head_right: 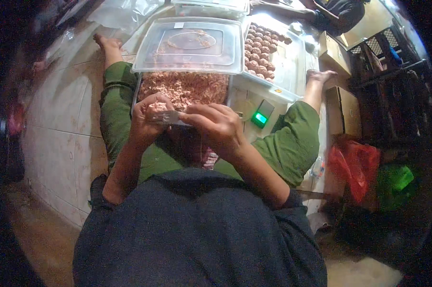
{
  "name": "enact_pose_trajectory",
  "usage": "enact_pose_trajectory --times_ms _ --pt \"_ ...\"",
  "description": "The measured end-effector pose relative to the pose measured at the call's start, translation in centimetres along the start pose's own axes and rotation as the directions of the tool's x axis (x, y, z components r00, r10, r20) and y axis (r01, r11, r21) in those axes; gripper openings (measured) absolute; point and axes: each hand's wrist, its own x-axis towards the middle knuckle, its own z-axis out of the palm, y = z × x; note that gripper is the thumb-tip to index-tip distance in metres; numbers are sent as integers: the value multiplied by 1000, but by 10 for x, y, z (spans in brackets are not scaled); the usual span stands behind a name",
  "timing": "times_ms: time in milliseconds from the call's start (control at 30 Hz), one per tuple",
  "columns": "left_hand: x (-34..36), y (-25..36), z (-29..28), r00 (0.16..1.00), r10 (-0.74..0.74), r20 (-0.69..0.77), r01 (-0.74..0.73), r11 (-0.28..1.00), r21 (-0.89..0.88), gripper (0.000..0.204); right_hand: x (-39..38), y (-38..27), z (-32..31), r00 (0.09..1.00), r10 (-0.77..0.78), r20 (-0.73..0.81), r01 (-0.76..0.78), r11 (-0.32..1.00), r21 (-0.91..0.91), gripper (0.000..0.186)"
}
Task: The person scoops ground meat from a container using a fork and places it onto a thin dough wrapper held in their other hand, then rolls and pinches the dough by hand to form a meatball and places it into a large plastic tray.
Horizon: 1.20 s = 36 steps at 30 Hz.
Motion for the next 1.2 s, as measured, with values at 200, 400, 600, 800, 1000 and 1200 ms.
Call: enact_pose_trajectory --times_ms 200,400,600,800,1000,1200 --pt "1 -17 -1 995 71 -72 -58 983 173 19 3 0 -2 989 145 -7 -144 985 95 18" --pt "0 -14 2 991 -20 -132 27 998 52 51 -10 5 9 938 333 99 -347 904 249 11" --pt "7 -14 7 992 56 -114 -59 998 -25 108 -32 14 5 753 647 123 -602 600 528 15" --pt "12 -29 5 982 184 -39 -176 971 161 69 -43 0 23 845 509 162 -527 745 409 24" --pt "-1 -13 3 993 -112 -37 110 992 -67 20 -23 -7 15 976 219 3 -217 963 162 32" --pt "8 -31 4 999 -5 -41 6 1000 16 17 -21 -1 10 964 257 73 -265 956 128 31"
